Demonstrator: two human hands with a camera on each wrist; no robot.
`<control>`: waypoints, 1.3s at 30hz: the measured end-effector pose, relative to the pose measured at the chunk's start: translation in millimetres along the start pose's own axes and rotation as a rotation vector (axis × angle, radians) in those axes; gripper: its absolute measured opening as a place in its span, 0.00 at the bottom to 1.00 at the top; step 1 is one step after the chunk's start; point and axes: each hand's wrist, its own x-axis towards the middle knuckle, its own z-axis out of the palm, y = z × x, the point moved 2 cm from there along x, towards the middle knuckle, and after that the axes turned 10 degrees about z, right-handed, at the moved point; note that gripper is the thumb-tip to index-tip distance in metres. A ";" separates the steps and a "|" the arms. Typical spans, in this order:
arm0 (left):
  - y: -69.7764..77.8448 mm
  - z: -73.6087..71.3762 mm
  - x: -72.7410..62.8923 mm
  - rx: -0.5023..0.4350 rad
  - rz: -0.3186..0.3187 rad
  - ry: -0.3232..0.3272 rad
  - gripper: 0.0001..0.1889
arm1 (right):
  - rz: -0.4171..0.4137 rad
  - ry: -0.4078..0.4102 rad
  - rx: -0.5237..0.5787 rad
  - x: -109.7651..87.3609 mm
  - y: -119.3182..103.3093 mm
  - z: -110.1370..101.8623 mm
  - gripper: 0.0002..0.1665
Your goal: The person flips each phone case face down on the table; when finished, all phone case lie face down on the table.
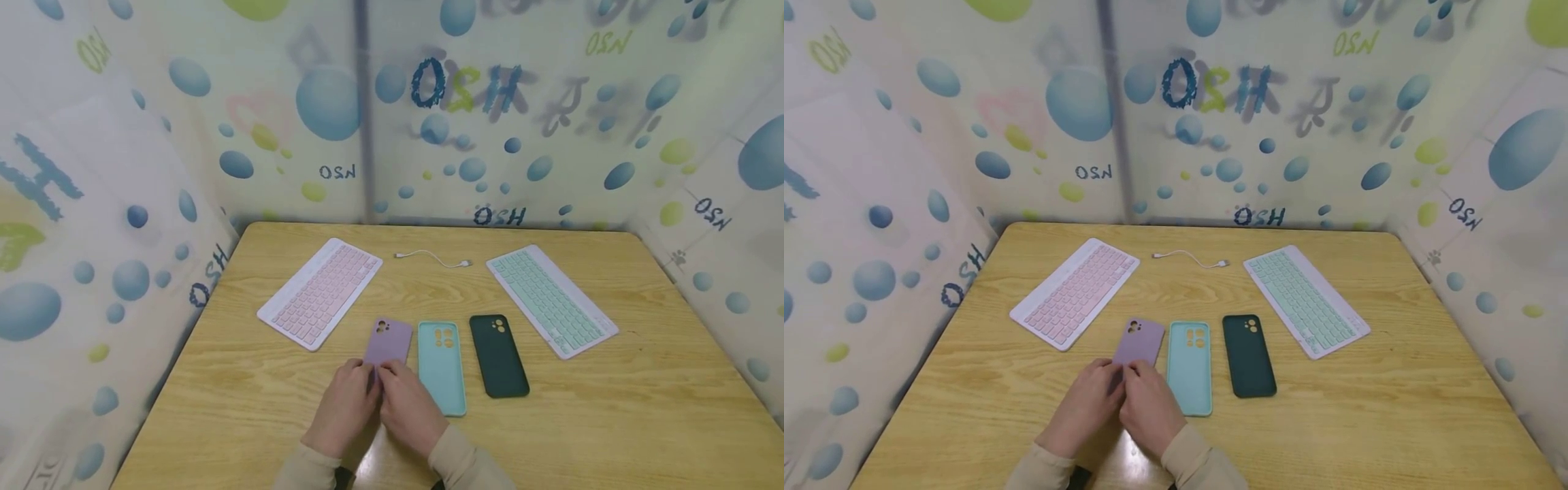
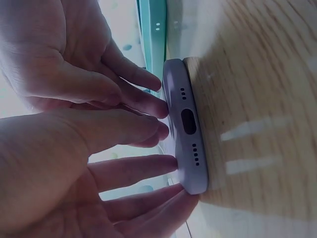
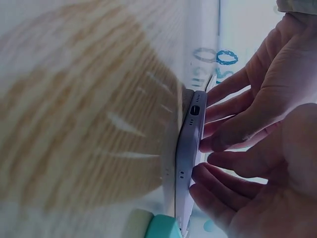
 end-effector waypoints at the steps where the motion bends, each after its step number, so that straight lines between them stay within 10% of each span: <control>1: 0.0 -0.4 0.0 0.001 -0.002 -0.002 0.06 | -0.010 -0.002 -0.010 -0.1 -0.2 0.1 0.22; 19: -1.3 -5.6 -0.2 -0.008 -0.072 -0.038 0.10 | -0.068 0.002 -0.070 -1.7 -4.8 1.4 0.22; 27: 5.0 -9.0 0.9 0.045 -0.106 -0.087 0.22 | -0.039 -0.030 0.071 -5.0 15.9 -26.1 0.18; 33: 29.5 -0.2 7.4 0.017 0.039 -0.026 0.25 | 0.133 0.128 0.019 -19.8 47.2 -55.2 0.17; 39: 52.9 20.2 10.9 -0.039 0.124 -0.116 0.24 | 0.241 0.114 -0.025 -33.2 66.6 -61.8 0.18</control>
